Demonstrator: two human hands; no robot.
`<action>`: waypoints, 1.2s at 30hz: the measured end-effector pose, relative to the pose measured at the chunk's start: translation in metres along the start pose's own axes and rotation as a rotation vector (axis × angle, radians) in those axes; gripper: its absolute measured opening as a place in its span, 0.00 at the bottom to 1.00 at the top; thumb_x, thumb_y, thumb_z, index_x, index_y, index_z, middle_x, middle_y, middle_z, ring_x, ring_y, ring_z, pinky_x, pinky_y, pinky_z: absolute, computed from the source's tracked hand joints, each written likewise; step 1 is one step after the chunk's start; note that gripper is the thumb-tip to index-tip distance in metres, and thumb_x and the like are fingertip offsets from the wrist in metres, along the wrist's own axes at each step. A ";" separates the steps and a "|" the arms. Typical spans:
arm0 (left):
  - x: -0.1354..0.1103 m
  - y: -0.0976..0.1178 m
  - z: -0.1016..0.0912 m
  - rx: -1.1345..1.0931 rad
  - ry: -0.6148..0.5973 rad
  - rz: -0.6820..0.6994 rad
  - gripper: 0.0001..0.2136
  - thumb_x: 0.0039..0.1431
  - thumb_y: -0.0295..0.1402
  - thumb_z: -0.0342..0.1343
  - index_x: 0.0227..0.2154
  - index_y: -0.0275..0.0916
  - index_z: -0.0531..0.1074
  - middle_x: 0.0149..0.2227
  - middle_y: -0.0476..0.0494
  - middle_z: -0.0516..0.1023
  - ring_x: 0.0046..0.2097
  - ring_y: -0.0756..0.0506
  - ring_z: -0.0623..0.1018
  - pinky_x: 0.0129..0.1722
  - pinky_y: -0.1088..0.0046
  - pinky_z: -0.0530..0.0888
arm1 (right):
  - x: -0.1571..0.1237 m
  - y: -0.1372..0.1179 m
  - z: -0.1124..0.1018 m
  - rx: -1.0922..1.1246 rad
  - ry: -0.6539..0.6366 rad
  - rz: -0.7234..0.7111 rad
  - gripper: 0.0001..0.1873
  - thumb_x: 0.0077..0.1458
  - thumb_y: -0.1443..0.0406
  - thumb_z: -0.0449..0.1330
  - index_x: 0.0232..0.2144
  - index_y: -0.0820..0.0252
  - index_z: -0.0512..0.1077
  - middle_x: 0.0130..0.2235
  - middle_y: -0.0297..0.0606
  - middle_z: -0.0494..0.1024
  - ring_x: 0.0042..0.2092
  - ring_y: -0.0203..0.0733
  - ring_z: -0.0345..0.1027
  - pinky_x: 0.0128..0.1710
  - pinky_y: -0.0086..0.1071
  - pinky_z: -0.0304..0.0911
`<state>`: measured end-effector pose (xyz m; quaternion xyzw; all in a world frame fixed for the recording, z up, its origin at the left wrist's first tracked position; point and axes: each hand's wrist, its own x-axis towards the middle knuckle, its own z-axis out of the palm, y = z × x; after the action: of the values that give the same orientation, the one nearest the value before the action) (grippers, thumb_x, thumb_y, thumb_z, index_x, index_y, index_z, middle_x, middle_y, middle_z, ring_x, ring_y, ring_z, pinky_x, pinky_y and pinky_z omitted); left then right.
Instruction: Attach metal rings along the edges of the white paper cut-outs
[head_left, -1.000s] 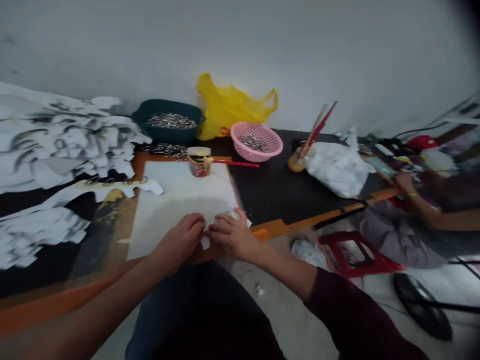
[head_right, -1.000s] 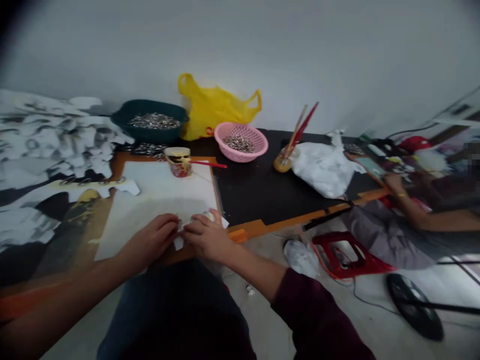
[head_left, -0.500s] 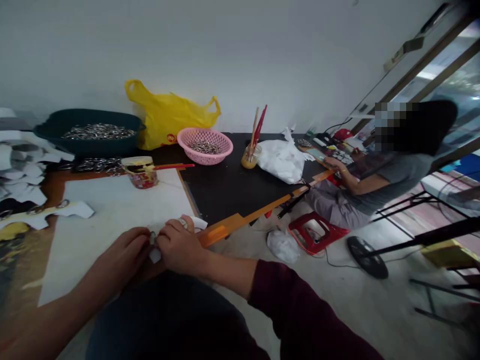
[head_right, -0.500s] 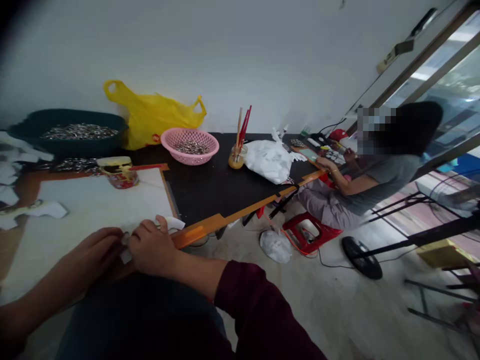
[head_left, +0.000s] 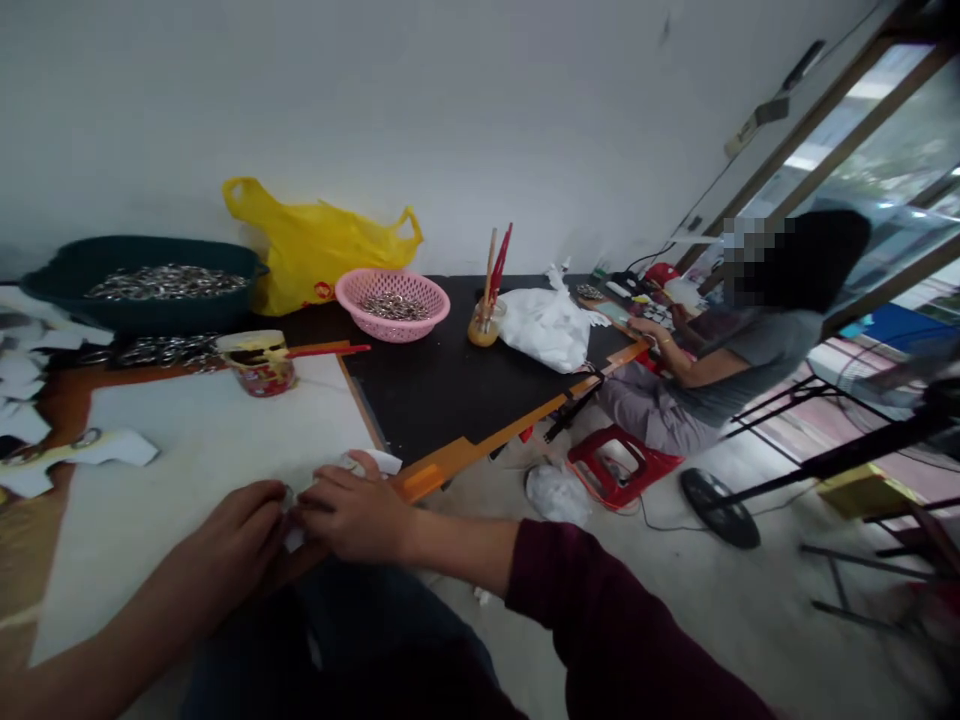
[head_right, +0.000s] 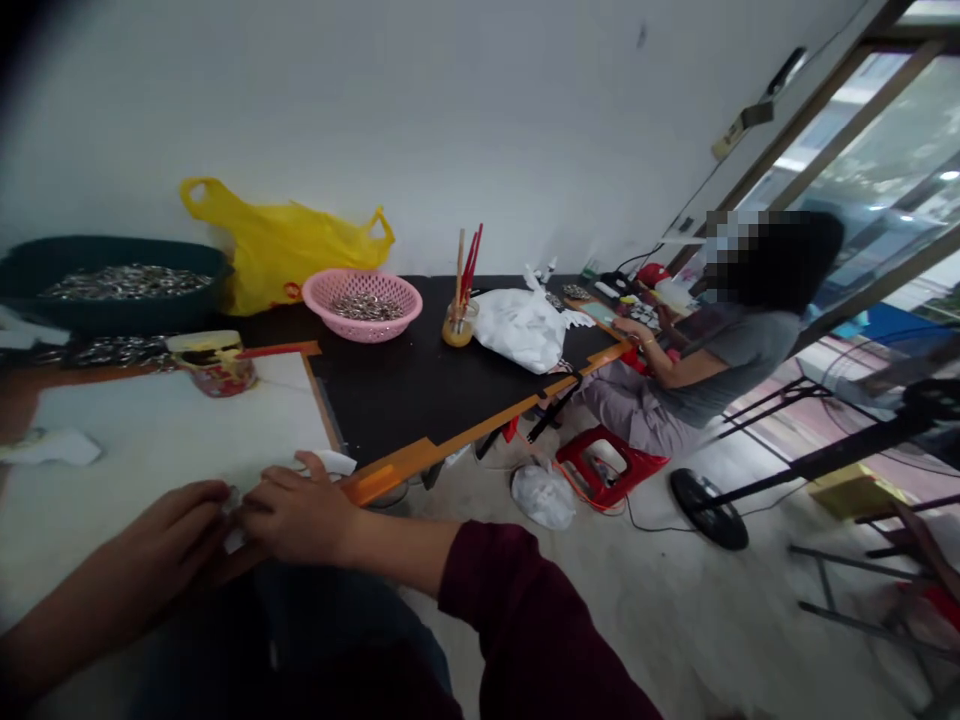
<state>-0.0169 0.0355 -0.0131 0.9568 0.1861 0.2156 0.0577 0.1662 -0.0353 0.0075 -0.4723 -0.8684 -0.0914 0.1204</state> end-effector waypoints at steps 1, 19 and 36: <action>0.000 0.007 -0.004 0.078 -0.029 -0.006 0.08 0.52 0.24 0.45 0.27 0.40 0.69 0.31 0.43 0.70 0.45 0.38 0.67 0.47 0.54 0.67 | -0.001 -0.002 -0.002 0.000 -0.007 -0.009 0.10 0.58 0.64 0.48 0.38 0.56 0.68 0.46 0.35 0.70 0.53 0.44 0.52 0.55 0.49 0.40; -0.018 0.035 -0.019 0.137 -0.047 -0.276 0.13 0.54 0.34 0.52 0.41 0.34 0.68 0.47 0.38 0.67 0.54 0.37 0.60 0.56 0.54 0.56 | 0.007 0.026 -0.015 0.772 0.442 0.576 0.11 0.56 0.64 0.49 0.38 0.55 0.70 0.44 0.40 0.72 0.51 0.43 0.62 0.51 0.42 0.55; -0.029 0.063 -0.029 0.026 0.488 -0.603 0.09 0.49 0.28 0.56 0.35 0.38 0.68 0.46 0.37 0.62 0.51 0.39 0.63 0.50 0.55 0.63 | 0.044 0.004 -0.011 0.840 -0.059 0.593 0.06 0.45 0.70 0.57 0.28 0.57 0.64 0.29 0.30 0.71 0.35 0.37 0.63 0.40 0.34 0.53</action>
<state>-0.0326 -0.0328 0.0137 0.7804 0.4698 0.4081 0.0606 0.1482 -0.0008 0.0315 -0.6114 -0.6620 0.3167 0.2961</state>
